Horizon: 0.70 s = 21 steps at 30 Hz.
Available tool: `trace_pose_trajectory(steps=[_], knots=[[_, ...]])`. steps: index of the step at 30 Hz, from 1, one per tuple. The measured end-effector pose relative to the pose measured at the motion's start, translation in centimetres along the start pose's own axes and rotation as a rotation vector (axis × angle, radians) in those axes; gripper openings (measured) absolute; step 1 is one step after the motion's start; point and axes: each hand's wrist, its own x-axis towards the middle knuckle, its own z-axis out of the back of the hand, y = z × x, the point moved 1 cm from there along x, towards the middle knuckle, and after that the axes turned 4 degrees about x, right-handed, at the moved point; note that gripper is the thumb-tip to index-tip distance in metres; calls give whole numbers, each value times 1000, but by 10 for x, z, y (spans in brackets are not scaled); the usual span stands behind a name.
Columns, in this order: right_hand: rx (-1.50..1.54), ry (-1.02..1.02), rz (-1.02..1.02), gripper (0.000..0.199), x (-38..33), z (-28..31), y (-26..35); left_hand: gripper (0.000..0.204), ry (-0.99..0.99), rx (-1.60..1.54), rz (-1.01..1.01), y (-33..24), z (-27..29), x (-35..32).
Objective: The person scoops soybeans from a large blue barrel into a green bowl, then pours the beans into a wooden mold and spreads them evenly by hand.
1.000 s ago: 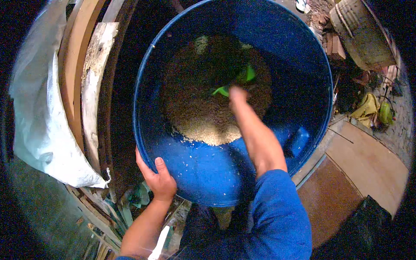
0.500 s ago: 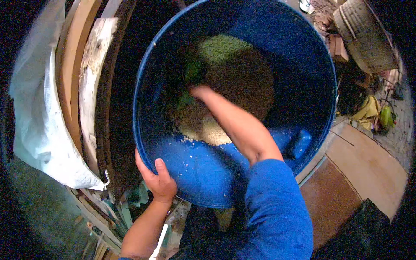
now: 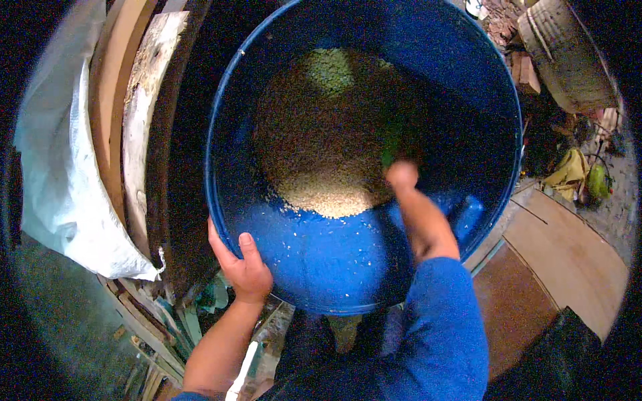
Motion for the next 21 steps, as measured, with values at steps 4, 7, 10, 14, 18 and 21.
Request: trace_pose_trajectory(steps=[4,7,10,14,18,21], knots=[[501,104,-251,121,-135,12,72,63,-26,13,6,7,8,-2],[578,200,44,126,-167,12,95,62,-22,12,-20,3,5,-2],[866,136,283,126,-168,27,111,62,-27,29,-20,5,5,0],[890,-154,139,119,-123,38,112,61,-22,13,-42,6,5,1],[972,-281,-34,122,-102,15,117,60,-27,1,-55,5,3,2],[1025,-146,121,125,-141,2,146,60,-30,-17,-47,9,3,1]])
